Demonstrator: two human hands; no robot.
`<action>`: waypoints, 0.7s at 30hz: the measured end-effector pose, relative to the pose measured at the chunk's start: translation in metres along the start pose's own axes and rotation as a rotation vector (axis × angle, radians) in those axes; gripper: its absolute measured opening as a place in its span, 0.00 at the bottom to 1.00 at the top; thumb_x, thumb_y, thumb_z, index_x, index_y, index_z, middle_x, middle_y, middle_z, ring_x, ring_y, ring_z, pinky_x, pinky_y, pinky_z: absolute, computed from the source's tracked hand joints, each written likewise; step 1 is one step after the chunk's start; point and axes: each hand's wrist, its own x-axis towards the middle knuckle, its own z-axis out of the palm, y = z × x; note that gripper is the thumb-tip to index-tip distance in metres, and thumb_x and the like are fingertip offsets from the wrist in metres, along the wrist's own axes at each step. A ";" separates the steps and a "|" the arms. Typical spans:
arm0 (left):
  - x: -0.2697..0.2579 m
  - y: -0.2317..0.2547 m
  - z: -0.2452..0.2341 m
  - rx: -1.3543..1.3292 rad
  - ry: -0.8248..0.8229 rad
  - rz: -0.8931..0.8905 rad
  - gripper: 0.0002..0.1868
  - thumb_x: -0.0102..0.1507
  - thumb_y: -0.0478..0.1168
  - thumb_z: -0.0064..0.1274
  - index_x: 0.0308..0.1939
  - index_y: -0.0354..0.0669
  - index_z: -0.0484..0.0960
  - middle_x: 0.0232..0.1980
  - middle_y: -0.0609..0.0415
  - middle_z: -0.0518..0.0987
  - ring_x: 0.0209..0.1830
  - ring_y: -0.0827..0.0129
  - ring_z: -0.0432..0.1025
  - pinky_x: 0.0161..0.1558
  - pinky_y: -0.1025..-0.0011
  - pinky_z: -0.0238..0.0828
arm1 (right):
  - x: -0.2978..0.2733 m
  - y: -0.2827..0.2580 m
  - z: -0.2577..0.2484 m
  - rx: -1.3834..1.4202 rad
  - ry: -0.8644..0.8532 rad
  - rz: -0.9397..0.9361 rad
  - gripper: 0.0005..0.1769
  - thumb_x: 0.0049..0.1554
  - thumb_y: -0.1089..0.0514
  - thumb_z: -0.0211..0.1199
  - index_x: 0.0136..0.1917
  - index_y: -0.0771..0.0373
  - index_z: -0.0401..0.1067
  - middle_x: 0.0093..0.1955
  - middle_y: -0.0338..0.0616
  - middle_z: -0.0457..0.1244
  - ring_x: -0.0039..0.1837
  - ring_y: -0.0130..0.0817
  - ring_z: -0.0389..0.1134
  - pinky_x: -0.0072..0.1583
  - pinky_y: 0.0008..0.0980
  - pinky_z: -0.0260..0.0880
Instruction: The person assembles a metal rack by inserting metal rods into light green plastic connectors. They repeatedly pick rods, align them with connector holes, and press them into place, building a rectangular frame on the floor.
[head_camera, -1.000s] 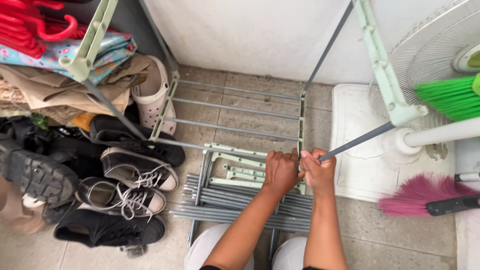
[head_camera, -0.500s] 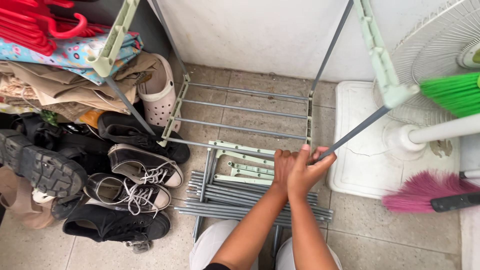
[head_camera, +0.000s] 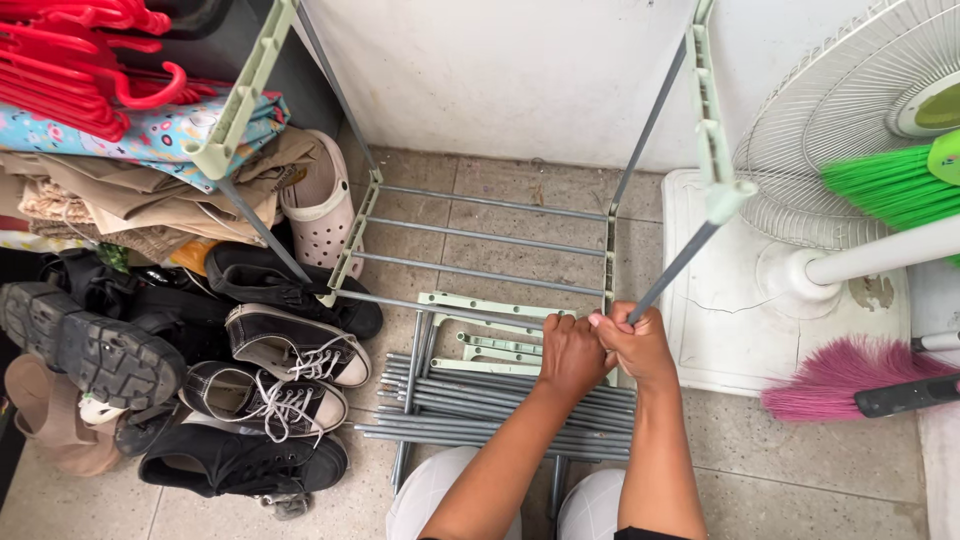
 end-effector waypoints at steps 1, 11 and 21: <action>0.001 0.000 -0.001 0.008 -0.003 0.001 0.14 0.52 0.47 0.62 0.27 0.40 0.80 0.30 0.46 0.79 0.33 0.53 0.72 0.47 0.54 0.59 | 0.003 -0.001 0.003 -0.038 0.075 -0.021 0.30 0.58 0.71 0.65 0.28 0.56 0.47 0.26 0.28 0.50 0.29 0.16 0.49 0.31 0.25 0.46; -0.006 -0.002 0.009 0.089 0.030 -0.010 0.11 0.57 0.45 0.58 0.37 0.42 0.83 0.35 0.50 0.81 0.39 0.56 0.73 0.50 0.57 0.60 | 0.003 0.016 0.046 -0.231 0.519 -0.210 0.28 0.61 0.70 0.63 0.29 0.56 0.49 0.27 0.29 0.48 0.31 0.17 0.47 0.32 0.26 0.45; -0.046 0.000 0.000 0.087 -0.015 0.124 0.27 0.50 0.53 0.66 0.45 0.36 0.85 0.33 0.51 0.81 0.35 0.60 0.73 0.49 0.57 0.62 | 0.014 -0.054 -0.012 0.425 -0.101 0.170 0.23 0.56 0.68 0.63 0.31 0.50 0.52 0.23 0.32 0.49 0.24 0.24 0.46 0.28 0.28 0.44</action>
